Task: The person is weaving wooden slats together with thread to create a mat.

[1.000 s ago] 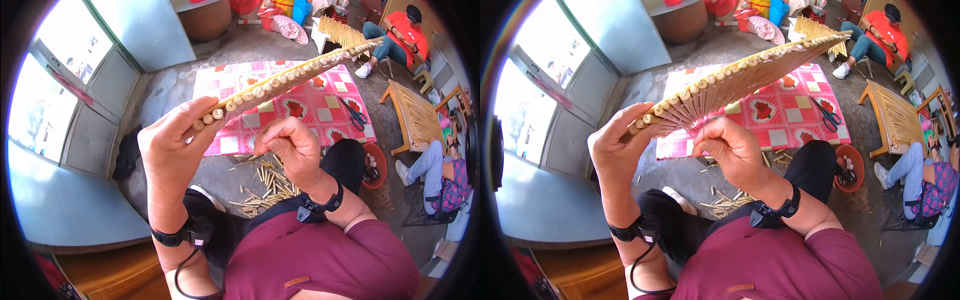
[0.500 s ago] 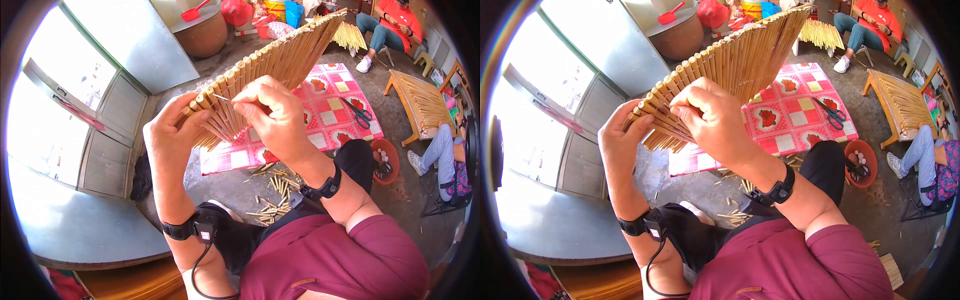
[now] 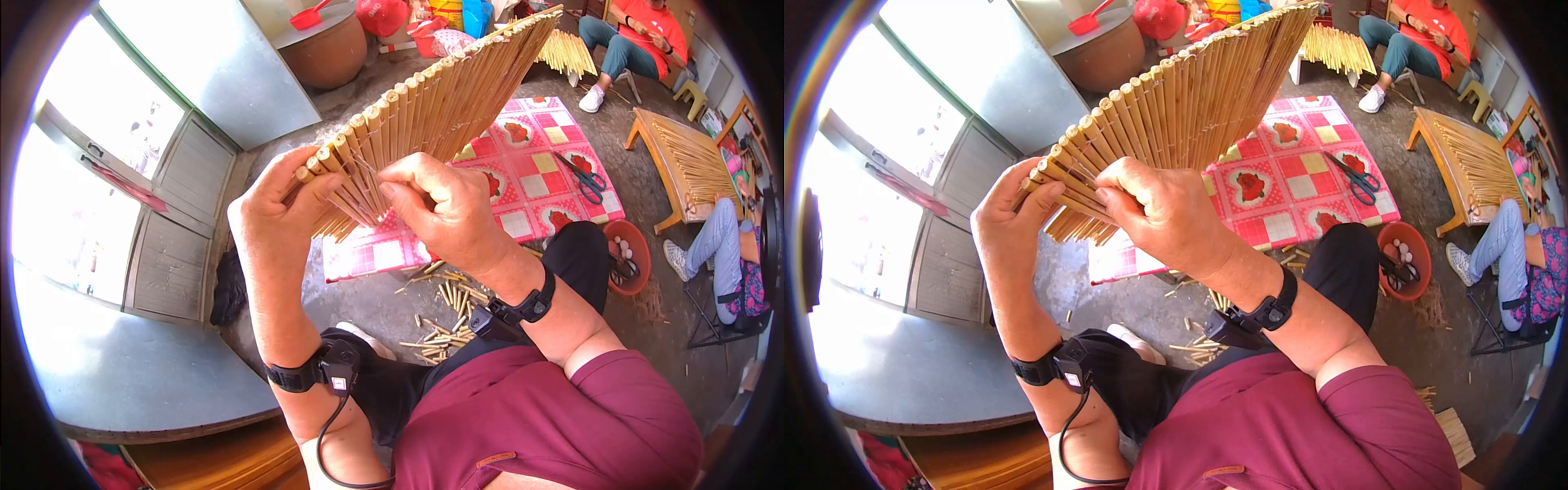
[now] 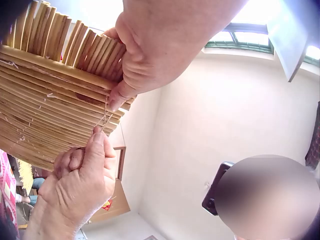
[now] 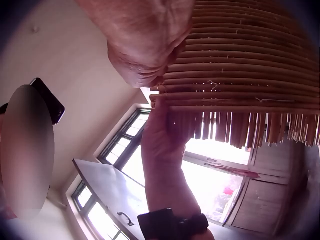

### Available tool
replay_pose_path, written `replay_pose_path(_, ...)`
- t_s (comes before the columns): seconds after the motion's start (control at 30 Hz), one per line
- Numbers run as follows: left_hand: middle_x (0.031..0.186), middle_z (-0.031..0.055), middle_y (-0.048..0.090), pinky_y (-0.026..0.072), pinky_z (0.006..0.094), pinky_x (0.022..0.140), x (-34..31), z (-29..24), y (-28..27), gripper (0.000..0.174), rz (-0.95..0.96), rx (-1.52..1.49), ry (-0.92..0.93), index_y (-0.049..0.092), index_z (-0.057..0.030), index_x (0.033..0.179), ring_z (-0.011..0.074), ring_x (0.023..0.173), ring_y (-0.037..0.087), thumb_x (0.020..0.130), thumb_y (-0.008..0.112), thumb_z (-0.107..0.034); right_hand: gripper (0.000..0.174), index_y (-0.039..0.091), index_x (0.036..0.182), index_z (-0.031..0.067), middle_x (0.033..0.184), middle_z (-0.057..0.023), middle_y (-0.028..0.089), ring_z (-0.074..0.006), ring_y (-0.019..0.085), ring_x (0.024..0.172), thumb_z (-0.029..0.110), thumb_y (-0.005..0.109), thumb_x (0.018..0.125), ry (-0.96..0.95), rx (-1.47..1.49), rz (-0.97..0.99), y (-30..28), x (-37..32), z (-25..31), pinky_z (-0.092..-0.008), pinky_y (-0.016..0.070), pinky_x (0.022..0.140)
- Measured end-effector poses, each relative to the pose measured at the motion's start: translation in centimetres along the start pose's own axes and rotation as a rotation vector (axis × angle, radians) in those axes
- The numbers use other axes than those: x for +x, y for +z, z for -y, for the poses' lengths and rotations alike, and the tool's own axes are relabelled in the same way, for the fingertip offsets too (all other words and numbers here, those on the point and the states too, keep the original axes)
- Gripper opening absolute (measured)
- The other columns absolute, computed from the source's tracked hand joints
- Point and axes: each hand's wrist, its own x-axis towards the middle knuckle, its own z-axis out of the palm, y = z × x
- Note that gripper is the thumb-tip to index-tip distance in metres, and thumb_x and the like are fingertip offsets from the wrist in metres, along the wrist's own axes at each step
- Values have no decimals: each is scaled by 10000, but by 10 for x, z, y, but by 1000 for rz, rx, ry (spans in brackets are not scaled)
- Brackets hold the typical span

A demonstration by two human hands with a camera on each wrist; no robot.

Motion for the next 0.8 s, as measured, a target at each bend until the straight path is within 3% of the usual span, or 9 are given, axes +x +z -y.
replay_pose_path(0.13, 824, 46, 709, 505, 222, 702, 1, 2, 0, 282, 0, -7, -6, 709, -20, 1033, 58, 751, 615, 756, 765, -28, 62, 673, 896, 33, 648, -37, 623, -65, 540, 529, 40, 689, 836, 26, -5, -20, -2, 0, 1, -236, 414, 488)
replay_pose_path(0.23, 825, 46, 709, 504, 224, 705, 0, 3, 1, 282, -7, 9, 8, 709, -20, 1033, 58, 752, 616, 757, 766, -33, 72, 637, 922, 32, 750, -119, 663, -227, 668, 647, 59, 660, 859, 44, -12, 26, -7, 1, 5, -309, 501, 570)
replay_pose_path(0.33, 827, 47, 709, 506, 226, 708, -1, 2, 1, 281, -4, 31, 18, 707, -19, 1033, 59, 756, 620, 760, 767, -41, 72, 685, 901, 27, 666, -38, 639, -51, 547, 551, 46, 700, 833, 46, -3, -21, -5, 0, 3, -234, 423, 505)
replay_pose_path(0.53, 821, 68, 709, 512, 234, 702, -16, -7, 5, 282, -14, 126, 45, 701, -14, 1032, 76, 754, 646, 762, 771, -59, 96, 680, 942, 5, 727, -63, 670, -67, 602, 613, 37, 677, 851, 133, 80, 37, -10, -11, 6, -236, 468, 558)
replay_pose_path(0.63, 809, 83, 705, 514, 235, 685, -24, -9, 9, 282, -25, 140, 48, 698, -12, 1029, 83, 737, 652, 761, 773, -60, 138, 661, 1004, 13, 705, -104, 649, -123, 602, 558, 43, 652, 869, 73, 69, 38, -8, -20, 2, -269, 460, 508)
replay_pose_path(0.8, 789, 87, 698, 511, 231, 652, -32, -9, 14, 287, -35, 113, 76, 700, -25, 1030, 78, 702, 646, 755, 776, -54, 203, 661, 1071, 11, 738, -111, 665, -132, 613, 569, 26, 641, 869, 96, 102, 45, -9, -31, 5, -272, 471, 520)
